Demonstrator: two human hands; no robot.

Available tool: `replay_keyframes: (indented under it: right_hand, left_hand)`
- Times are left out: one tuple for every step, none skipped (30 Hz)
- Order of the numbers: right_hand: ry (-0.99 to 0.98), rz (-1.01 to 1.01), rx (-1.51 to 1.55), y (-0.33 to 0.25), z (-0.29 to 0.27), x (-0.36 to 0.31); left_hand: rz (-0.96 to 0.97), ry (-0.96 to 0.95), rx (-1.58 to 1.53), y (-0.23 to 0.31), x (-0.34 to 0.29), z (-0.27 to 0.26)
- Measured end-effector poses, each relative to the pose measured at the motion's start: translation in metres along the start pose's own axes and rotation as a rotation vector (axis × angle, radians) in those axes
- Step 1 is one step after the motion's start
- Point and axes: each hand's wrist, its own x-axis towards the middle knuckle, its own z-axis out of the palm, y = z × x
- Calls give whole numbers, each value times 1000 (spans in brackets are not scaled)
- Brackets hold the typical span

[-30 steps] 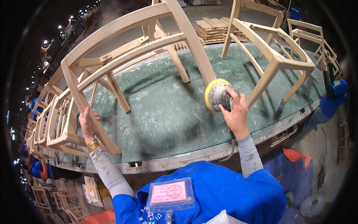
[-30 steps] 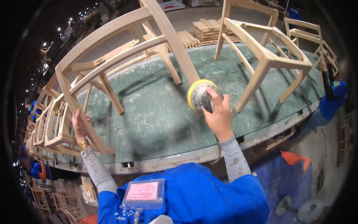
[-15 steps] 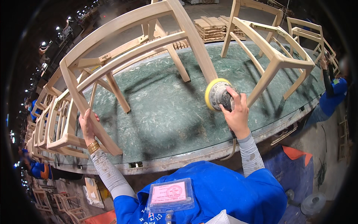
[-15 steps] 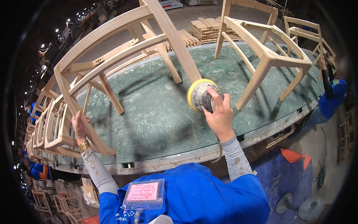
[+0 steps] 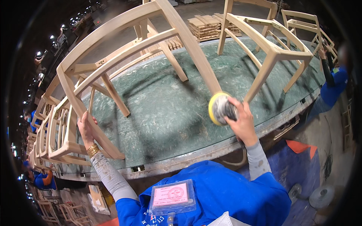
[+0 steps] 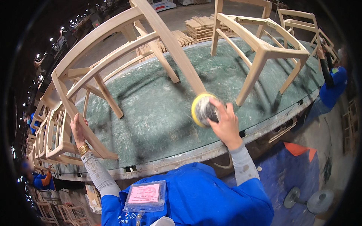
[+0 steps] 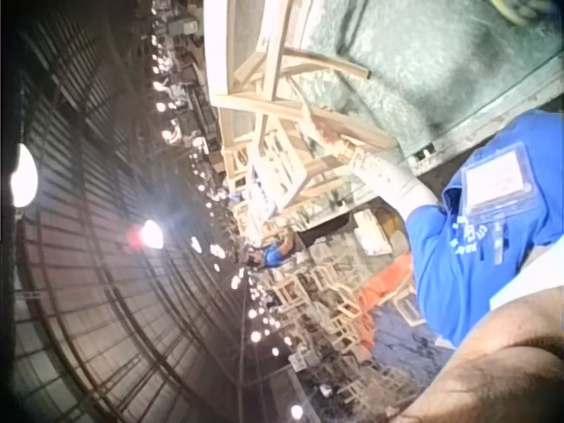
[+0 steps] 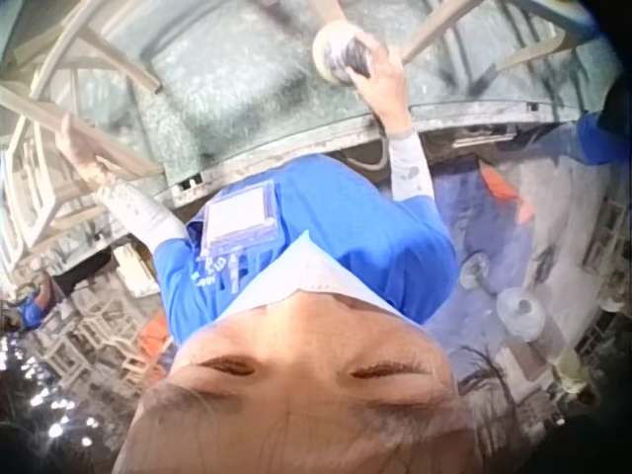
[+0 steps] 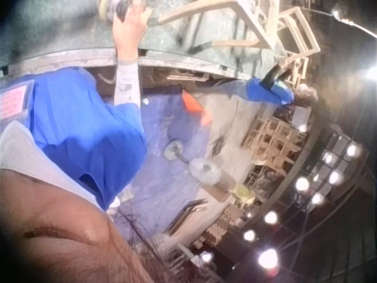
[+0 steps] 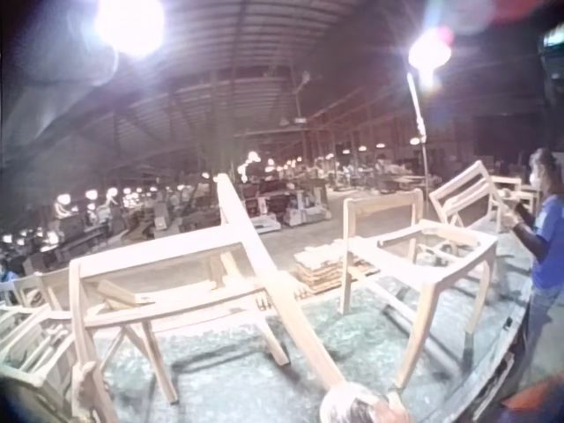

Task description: The person uses a handheld orbital sander to smooth the surfaces of wooden chair frames. They systematically sand the legs, seat frame, and backrest of each chair, frequently repositioning the furniture to access different angles. The person handles multiple chairs in a continuous workflow on a factory floor.

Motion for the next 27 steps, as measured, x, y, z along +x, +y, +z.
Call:
replay_keyframes:
  right_hand:
    - [-70, 37, -2, 2, -5, -15]
    - [-133, 70, -21, 3, -7, -29]
    - [-190, 107, -38, 5, -7, -43]
    - [-244, 143, -50, 7, -5, -55]
    - [-287, 172, -49, 12, 1, -66]
    - [-298, 186, -47, 16, 9, -75]
    - [-309, 198, -45, 19, 19, -82]
    - [-308, 197, -56, 23, 31, -89]
    - [-323, 218, -52, 24, 41, -93]
    - [-341, 231, -48, 23, 50, -94]
    - [-360, 243, -42, 23, 59, -97]
    - [-375, 230, -15, 23, 69, -99]
    - [-390, 224, -3, 19, 75, -99]
    - [-407, 216, 12, 15, 82, -99]
    - [-424, 209, 21, 11, 87, -96]
    - [-450, 217, 42, 1, 87, -91]
    - [-417, 183, 49, -1, 86, -90]
    - [-385, 136, 65, 5, 84, -89]
    - [-359, 112, 62, 5, 84, -87]
    - [-320, 60, 68, 9, 86, -83]
    - [-295, 32, 102, 13, 88, -84]
    - [-309, 20, 96, 7, 91, -80]
    - [-313, 46, 37, 5, 94, -80]
    - [-331, 46, -6, 1, 97, -79]
    - [-358, 70, -45, -2, 101, -79]
    - [-392, 64, -49, -7, 108, -77]
    - [-392, 53, -43, -16, 115, -78]
  left_hand:
    - [-9, 8, -1, -1, 2, -1]
    - [-9, 4, 5, -2, 4, -2]
    - [-5, -7, 13, -1, 7, -2]
    - [4, -18, 22, 2, 12, 0]
    - [-2, -11, 23, 4, 14, 1]
    - [-10, -10, 25, 6, 17, 3]
    - [-16, -7, 25, 8, 20, 7]
    - [-16, -17, 8, 9, 22, 10]
    - [-14, -23, -10, 9, 24, 13]
    - [-11, -21, -29, 9, 24, 13]
    - [-17, -35, -58, 8, 26, 16]
    - [-16, -34, -86, 7, 27, 14]
    - [-17, -25, -115, 7, 28, 11]
    - [-26, -40, -118, 8, 29, 6]
    - [-26, -44, -104, 7, 28, 1]
    - [-30, -41, -89, 5, 25, -3]
    - [-10, 6, -113, 4, 18, 9]
    - [21, 65, -133, 4, 9, 35]
    - [29, 43, -129, 3, 4, 39]
    - [-15, 14, -180, -6, 2, 35]
    - [-79, -70, -294, -11, 3, 30]
    - [-150, -136, -399, -17, 3, 22]
    - [-286, -200, -604, -4, 6, 48]
    - [-200, -204, -575, -4, 3, 47]
    - [-139, -213, -529, -7, 1, 46]
    - [-163, -241, -604, -9, 1, 41]
    - [-191, -290, -681, -11, 3, 38]
